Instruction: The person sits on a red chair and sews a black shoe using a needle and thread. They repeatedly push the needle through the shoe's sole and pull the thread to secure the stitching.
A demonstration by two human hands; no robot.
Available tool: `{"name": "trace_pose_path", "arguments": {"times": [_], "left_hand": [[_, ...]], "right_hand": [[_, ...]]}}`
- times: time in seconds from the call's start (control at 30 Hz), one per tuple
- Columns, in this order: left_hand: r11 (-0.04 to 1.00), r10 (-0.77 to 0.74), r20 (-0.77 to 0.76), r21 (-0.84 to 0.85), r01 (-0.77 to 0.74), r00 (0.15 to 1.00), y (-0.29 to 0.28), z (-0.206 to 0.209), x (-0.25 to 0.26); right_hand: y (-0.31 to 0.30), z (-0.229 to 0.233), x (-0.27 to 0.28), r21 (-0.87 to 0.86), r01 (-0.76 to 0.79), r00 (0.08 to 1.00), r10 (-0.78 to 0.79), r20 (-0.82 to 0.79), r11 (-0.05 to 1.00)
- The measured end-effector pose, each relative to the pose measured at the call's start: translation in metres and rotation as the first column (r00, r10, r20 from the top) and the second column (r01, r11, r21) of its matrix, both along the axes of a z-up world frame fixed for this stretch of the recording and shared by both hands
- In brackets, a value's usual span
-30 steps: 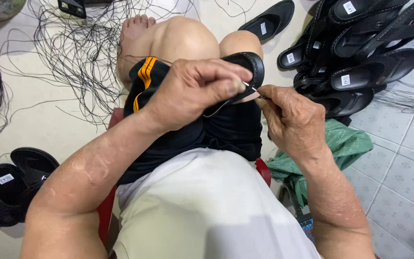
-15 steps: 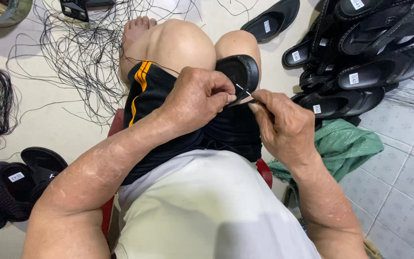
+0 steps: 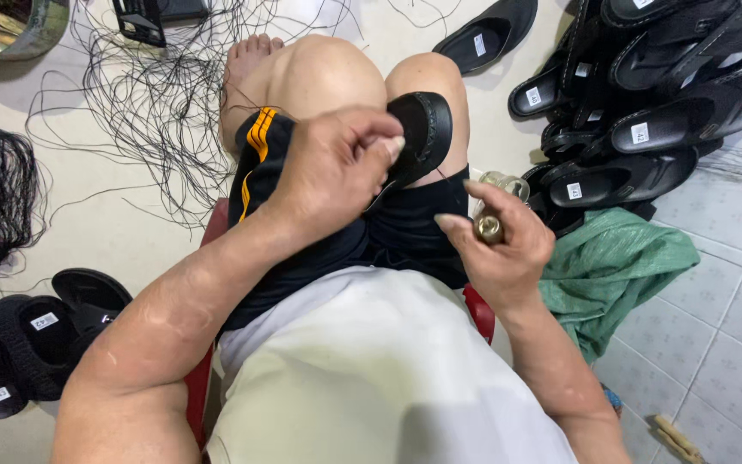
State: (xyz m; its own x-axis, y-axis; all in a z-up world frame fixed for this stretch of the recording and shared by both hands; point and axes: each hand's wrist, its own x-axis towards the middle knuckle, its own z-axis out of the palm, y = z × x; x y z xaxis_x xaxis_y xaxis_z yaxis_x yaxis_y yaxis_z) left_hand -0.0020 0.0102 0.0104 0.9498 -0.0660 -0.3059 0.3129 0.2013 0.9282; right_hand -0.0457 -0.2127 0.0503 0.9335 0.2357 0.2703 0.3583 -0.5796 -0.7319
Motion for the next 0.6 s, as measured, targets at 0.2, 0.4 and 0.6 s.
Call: {"name": "trace_pose_path", "arguments": {"times": [0.2,0.4,0.6], "left_hand": [[0.970,-0.129,0.361,0.239,0.042,0.923,-0.011,-0.020,0.002],[0.829,-0.319,0.451,0.559,0.015,0.834,-0.002,-0.009,-0.007],[0.832,-0.412,0.330,0.517,0.203,0.849,0.018,0.003,-0.009]], "right_hand": [[0.023,-0.012,0.021,0.628,0.032,0.938,0.194,-0.288,0.777],[-0.014,-0.014,0.009,0.715,0.185,0.874,0.220,-0.434,0.674],[-0.024,-0.022,0.036,0.847,0.201,0.761,0.467,-0.451,0.491]]}}
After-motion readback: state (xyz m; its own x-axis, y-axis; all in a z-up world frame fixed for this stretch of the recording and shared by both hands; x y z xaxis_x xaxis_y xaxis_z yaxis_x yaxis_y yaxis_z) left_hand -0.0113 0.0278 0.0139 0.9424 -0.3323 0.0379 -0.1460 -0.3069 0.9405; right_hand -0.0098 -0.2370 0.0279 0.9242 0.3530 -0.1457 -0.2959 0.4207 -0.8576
